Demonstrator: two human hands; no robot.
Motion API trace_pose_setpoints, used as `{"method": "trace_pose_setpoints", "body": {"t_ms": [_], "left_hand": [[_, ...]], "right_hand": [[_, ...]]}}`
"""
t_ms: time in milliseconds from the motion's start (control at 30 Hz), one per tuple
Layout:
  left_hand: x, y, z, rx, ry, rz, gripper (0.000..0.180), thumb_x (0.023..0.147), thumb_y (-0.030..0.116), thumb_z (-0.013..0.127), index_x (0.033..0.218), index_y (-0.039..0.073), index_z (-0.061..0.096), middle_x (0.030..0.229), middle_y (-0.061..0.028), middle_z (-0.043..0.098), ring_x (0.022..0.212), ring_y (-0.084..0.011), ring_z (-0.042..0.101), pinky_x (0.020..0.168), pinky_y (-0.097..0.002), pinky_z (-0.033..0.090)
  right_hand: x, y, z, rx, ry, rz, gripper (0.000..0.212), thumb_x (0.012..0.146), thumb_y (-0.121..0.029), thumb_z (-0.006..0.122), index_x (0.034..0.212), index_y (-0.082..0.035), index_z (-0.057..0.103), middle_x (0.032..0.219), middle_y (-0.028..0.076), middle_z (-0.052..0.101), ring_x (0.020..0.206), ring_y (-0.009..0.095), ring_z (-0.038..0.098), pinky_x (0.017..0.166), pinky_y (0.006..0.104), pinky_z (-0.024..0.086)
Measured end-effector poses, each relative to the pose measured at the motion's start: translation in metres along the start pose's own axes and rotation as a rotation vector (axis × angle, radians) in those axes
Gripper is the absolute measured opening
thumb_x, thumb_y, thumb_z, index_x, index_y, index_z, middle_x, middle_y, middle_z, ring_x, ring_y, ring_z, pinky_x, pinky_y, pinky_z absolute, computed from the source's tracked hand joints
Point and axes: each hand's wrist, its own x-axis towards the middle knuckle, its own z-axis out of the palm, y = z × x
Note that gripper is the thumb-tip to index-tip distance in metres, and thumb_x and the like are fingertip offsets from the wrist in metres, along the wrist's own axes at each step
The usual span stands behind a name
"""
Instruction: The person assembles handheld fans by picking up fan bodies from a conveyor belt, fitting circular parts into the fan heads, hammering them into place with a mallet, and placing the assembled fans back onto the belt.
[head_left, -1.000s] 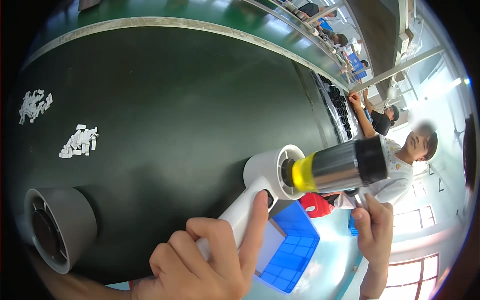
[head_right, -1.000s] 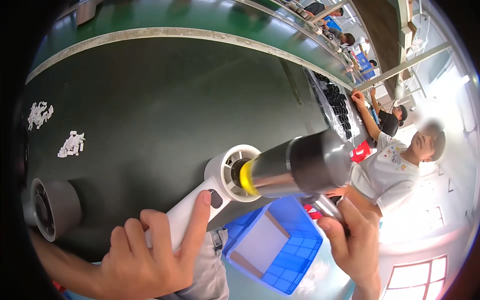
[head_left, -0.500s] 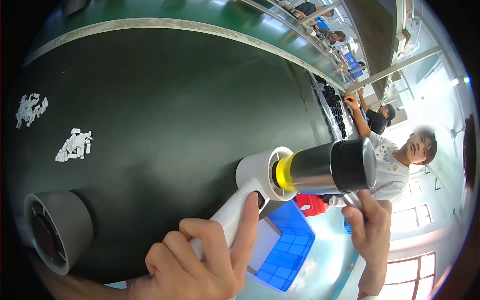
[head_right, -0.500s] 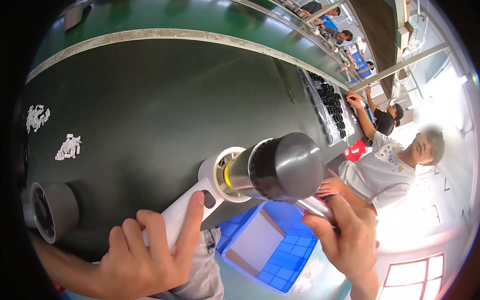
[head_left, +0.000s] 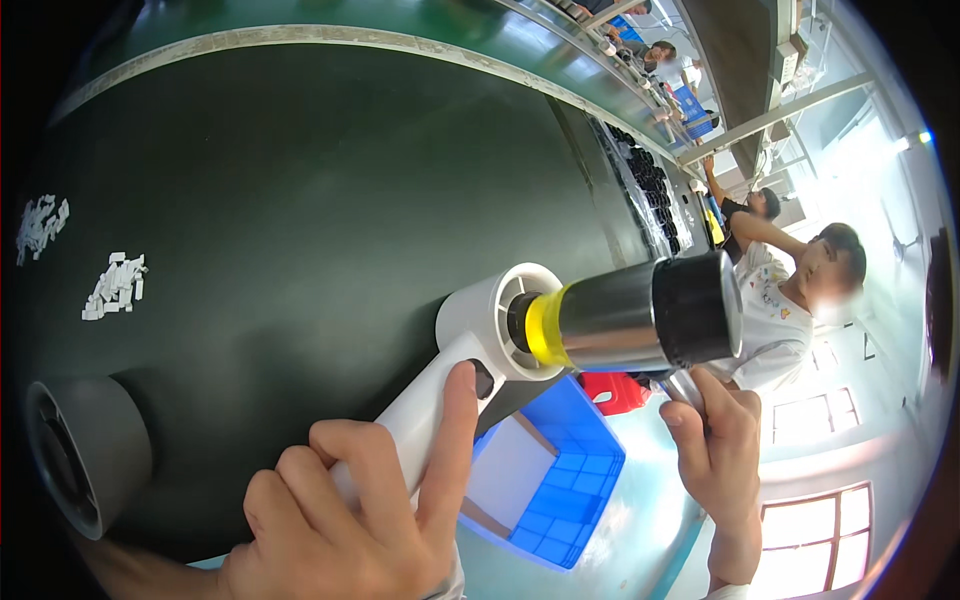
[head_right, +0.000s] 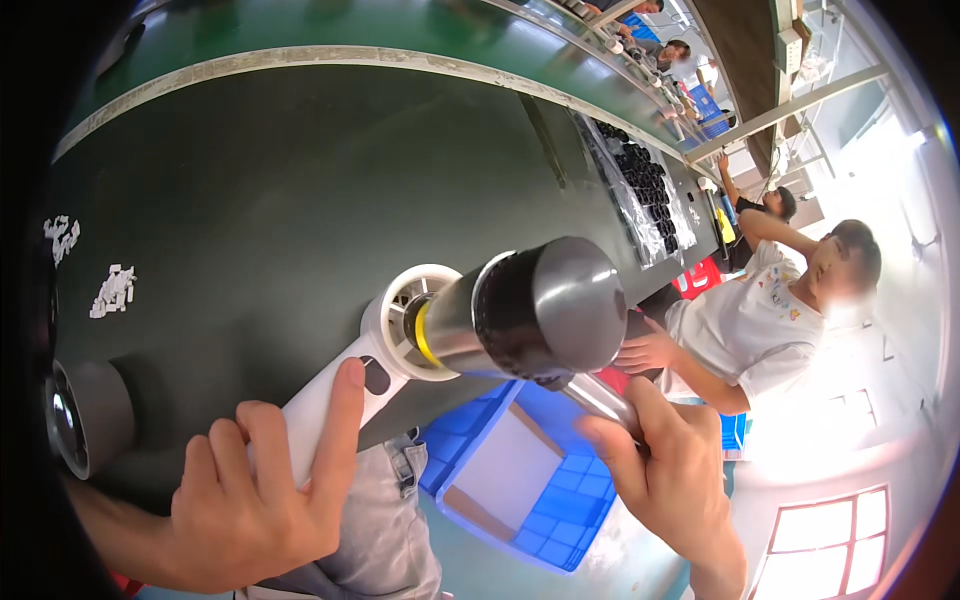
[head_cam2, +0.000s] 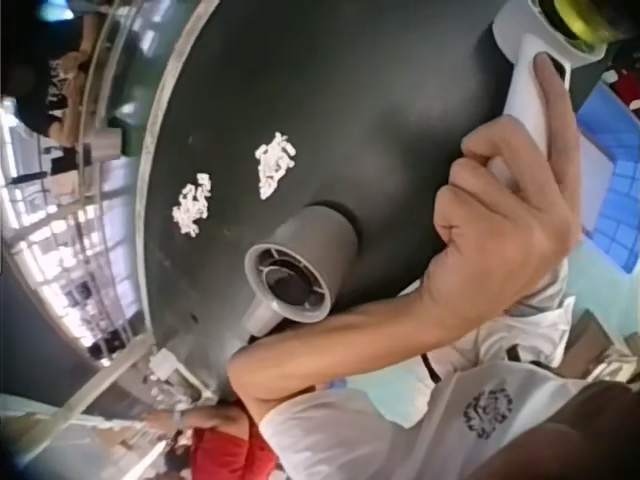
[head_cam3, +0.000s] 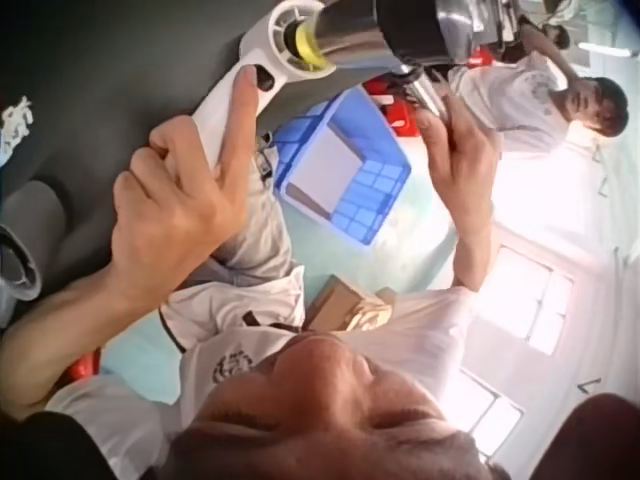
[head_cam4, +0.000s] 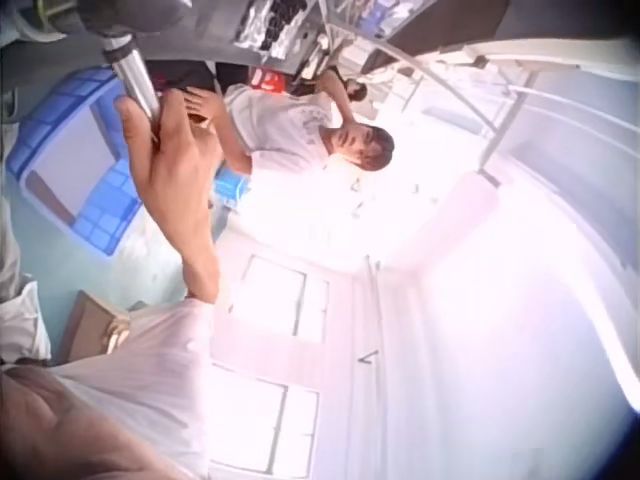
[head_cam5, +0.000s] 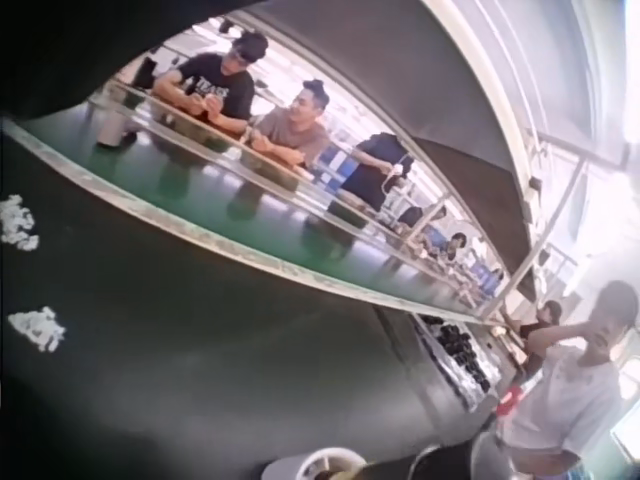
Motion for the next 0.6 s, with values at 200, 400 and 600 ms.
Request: {"method": "trace_pose_setpoints", "body": {"t_ms": [200,400,600], "left_hand": [[0.003,-0.002,0.0,0.033,0.001,0.022,0.073,0.071,-0.016,0.044,0.136,0.015,0.052,0.067,-0.0064,0.042,0.049,-0.0123,0.027,0.044,-0.0235,0.025],[0.006,-0.014,0.008,0.033,0.001,0.078,0.068,0.075,-0.011,0.046,0.138,0.014,0.05,0.065,-0.0049,0.038,0.049,-0.0123,0.028,0.043,-0.0243,0.025],[0.034,-0.041,-0.017,-0.45,-0.311,-0.169,0.053,0.078,0.007,0.055,0.13,-0.002,0.05,0.083,-0.013,0.047,0.081,-0.0285,0.047,0.076,-0.0409,0.041]], "right_hand": [[0.001,0.009,0.009,0.125,0.152,0.042,0.037,0.087,-0.025,0.069,0.07,-0.001,0.048,0.047,0.009,0.043,0.038,0.024,0.037,0.041,0.0341,0.028],[0.016,0.015,0.007,0.075,0.297,-0.156,0.034,0.087,-0.024,0.069,0.072,0.001,0.052,0.047,0.009,0.04,0.042,0.024,0.038,0.044,0.0327,0.029],[0.013,0.022,-0.002,0.493,0.14,0.205,0.046,0.094,-0.037,0.06,0.071,0.003,0.057,0.05,0.003,0.037,0.047,0.008,0.033,0.045,0.0262,0.025]]}}
